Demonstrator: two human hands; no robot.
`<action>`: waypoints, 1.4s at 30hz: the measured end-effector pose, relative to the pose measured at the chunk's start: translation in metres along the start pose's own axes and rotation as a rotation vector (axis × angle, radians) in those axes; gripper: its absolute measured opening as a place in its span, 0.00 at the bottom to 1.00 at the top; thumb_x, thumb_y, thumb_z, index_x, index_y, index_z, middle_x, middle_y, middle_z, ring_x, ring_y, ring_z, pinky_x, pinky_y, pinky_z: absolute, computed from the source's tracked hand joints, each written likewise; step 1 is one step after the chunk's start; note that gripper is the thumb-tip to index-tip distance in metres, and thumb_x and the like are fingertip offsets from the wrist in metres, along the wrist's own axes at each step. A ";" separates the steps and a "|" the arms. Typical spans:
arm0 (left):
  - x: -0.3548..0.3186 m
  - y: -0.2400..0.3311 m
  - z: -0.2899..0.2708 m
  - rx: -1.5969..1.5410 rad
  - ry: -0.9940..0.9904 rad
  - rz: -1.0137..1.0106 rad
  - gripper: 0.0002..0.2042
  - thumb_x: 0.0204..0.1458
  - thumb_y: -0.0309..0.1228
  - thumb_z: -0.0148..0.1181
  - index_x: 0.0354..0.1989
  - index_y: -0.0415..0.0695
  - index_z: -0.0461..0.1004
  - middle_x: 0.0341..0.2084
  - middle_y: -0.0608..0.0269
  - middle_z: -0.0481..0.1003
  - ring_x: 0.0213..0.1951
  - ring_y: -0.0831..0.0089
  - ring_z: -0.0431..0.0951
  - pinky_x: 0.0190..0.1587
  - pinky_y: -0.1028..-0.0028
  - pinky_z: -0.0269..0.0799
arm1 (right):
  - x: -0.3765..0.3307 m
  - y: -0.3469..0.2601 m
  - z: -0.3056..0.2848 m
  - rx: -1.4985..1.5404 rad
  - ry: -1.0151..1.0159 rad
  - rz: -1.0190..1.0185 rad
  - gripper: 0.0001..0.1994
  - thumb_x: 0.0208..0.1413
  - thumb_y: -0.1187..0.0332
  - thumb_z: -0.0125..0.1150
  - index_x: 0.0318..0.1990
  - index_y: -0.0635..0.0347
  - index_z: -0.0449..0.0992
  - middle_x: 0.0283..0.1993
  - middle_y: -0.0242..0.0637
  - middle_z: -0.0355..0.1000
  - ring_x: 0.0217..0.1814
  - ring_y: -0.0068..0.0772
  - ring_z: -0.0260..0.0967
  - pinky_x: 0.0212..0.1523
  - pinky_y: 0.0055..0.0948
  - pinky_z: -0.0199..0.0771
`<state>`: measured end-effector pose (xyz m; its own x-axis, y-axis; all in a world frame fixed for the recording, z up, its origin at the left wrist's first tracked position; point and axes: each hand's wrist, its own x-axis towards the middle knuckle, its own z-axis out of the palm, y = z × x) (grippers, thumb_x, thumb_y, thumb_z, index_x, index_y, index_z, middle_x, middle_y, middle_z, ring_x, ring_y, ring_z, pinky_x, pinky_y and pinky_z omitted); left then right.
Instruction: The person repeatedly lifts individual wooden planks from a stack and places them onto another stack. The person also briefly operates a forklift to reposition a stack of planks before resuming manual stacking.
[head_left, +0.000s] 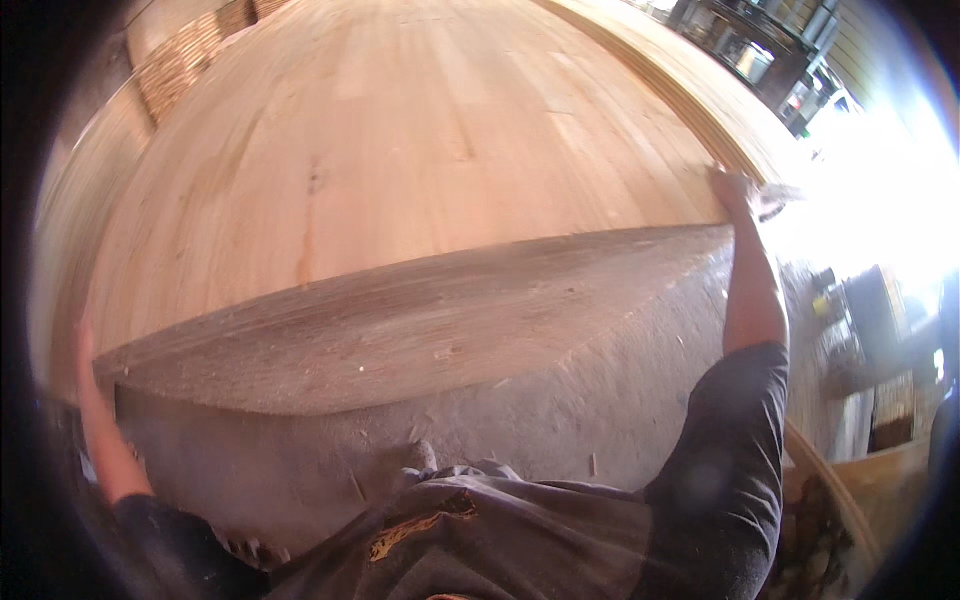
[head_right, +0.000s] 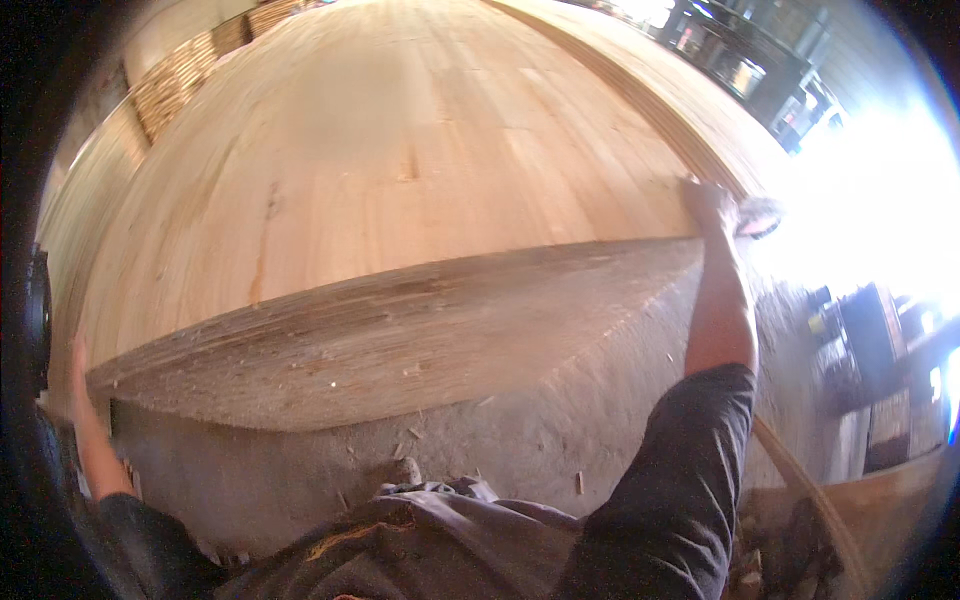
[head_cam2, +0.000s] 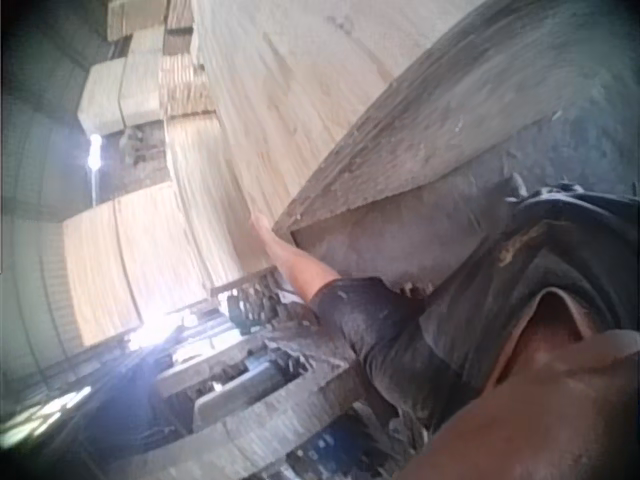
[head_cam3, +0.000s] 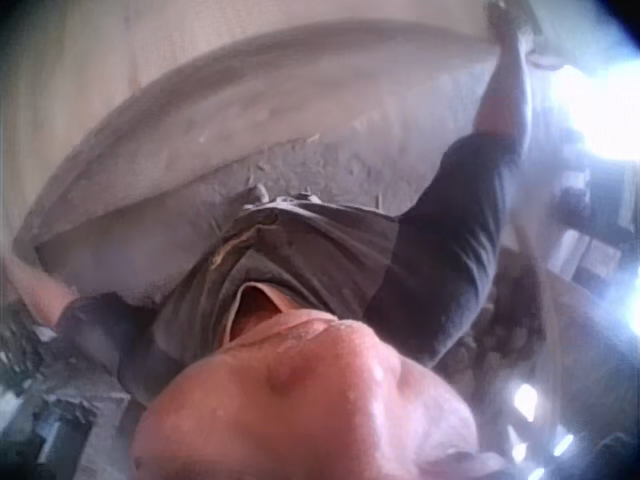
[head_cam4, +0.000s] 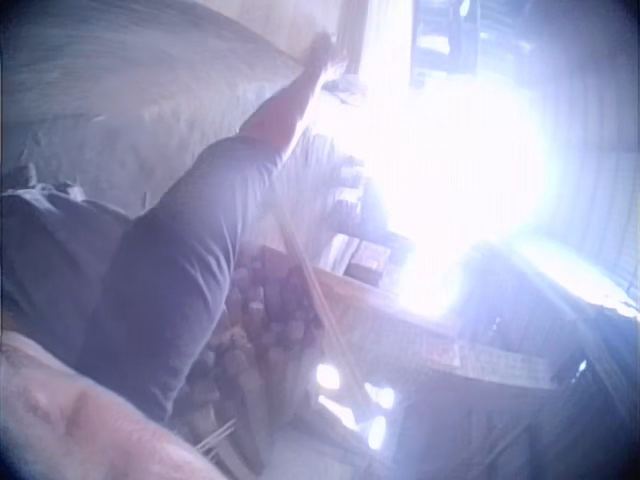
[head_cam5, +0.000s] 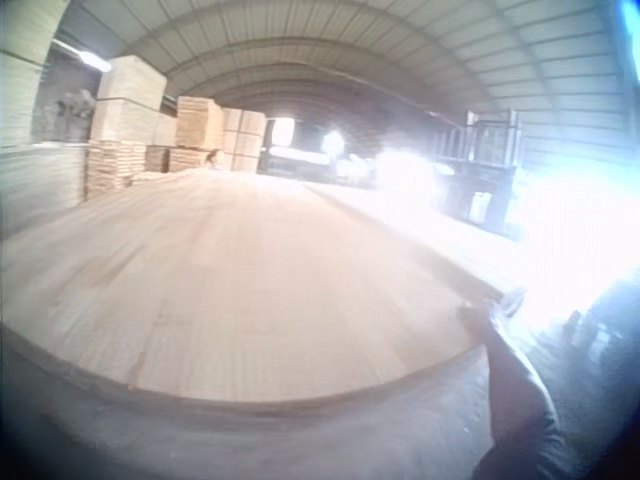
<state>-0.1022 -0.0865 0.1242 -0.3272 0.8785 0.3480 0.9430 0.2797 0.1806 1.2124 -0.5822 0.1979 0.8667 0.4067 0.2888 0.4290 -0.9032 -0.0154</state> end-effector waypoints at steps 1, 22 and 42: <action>-0.003 0.005 0.001 0.001 0.007 -0.006 0.29 0.70 0.50 0.51 0.65 0.37 0.76 0.61 0.44 0.79 0.59 0.46 0.80 0.60 0.52 0.75 | 0.000 0.001 0.001 -0.008 0.016 0.079 0.35 0.70 0.38 0.44 0.65 0.58 0.81 0.70 0.57 0.74 0.75 0.59 0.70 0.76 0.50 0.66; -0.332 0.914 -0.211 -0.986 -0.335 1.008 0.27 0.70 0.40 0.61 0.72 0.40 0.68 0.59 0.63 0.78 0.56 0.72 0.80 0.58 0.69 0.78 | -0.062 0.083 0.052 0.778 0.831 -0.888 0.09 0.69 0.61 0.62 0.45 0.51 0.86 0.47 0.37 0.85 0.53 0.38 0.82 0.57 0.43 0.74; -0.870 1.418 -0.196 -1.152 -1.155 0.240 0.07 0.60 0.25 0.56 0.39 0.37 0.79 0.19 0.61 0.71 0.16 0.77 0.67 0.12 0.73 0.49 | -0.045 0.087 0.080 1.110 0.883 -0.959 0.06 0.50 0.67 0.67 0.33 0.58 0.85 0.40 0.39 0.82 0.50 0.39 0.83 0.61 0.39 0.68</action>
<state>1.5079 -0.5300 0.2575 0.5240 0.8097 -0.2643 0.2504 0.1502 0.9564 1.2309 -0.6676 0.1074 -0.0165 0.1673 0.9858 0.9605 0.2767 -0.0309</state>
